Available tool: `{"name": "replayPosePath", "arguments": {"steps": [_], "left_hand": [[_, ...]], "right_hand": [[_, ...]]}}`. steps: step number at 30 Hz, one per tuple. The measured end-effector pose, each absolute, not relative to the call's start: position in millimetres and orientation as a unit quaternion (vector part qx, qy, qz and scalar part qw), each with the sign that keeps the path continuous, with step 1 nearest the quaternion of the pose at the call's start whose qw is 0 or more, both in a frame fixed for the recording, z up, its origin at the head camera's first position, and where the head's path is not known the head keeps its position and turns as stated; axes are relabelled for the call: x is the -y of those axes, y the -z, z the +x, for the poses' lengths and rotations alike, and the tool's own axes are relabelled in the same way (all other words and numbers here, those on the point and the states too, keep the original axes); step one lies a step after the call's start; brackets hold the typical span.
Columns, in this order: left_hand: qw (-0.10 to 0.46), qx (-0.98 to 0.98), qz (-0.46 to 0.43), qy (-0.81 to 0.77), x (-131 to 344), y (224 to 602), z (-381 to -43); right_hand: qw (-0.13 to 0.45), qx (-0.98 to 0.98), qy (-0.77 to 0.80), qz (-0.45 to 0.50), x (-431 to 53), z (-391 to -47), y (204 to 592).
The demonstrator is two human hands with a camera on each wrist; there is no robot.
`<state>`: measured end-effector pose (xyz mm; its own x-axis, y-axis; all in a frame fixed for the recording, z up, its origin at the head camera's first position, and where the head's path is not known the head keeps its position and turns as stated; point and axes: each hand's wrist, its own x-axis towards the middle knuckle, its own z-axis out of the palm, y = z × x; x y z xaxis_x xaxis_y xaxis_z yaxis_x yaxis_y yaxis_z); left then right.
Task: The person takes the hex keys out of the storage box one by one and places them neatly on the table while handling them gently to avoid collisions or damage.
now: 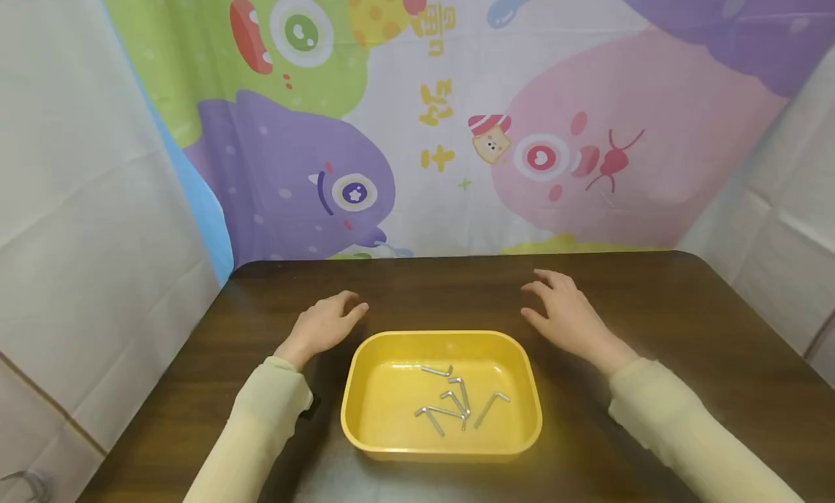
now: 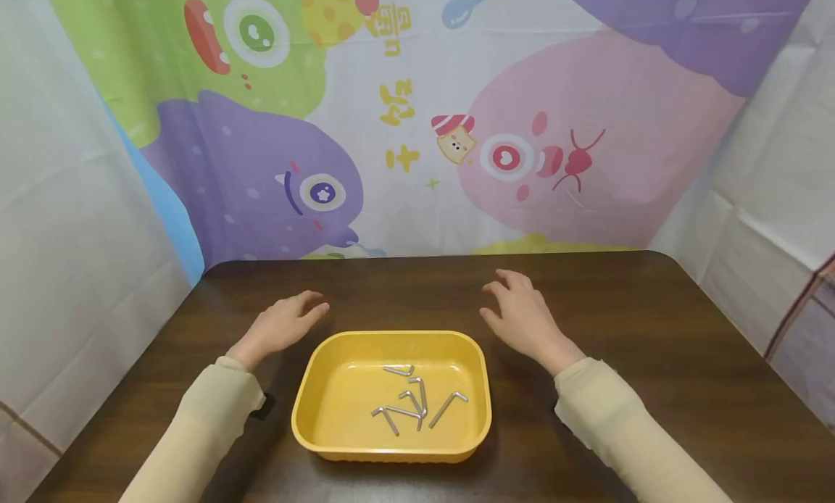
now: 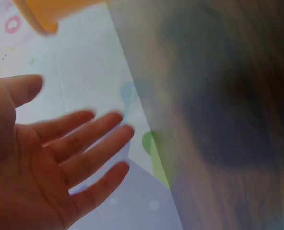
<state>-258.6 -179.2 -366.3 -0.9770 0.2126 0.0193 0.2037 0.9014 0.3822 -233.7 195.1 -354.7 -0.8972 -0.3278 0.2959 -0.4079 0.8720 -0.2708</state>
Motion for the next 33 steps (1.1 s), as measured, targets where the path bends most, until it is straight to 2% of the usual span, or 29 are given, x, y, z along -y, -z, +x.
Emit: {"name": "replayPosePath", "arguments": {"steps": [6,15,29,33], "left_hand": [[0.055,-0.958,0.147,-0.238,173,368,-251],[0.099,-0.925,0.210,-0.302,173,382,-240],[0.143,-0.897,0.229,-0.351,177,394,-225],[0.138,-0.896,0.228,-0.355,177,396,-224]], "right_hand": [[0.141,0.938,-0.158,0.275,-171,-219,357],[0.047,0.906,-0.121,0.404,-154,-203,364],[0.067,0.914,0.026,0.399,-141,-188,380],[0.062,0.916,0.050,0.392,-139,-187,382]]}}
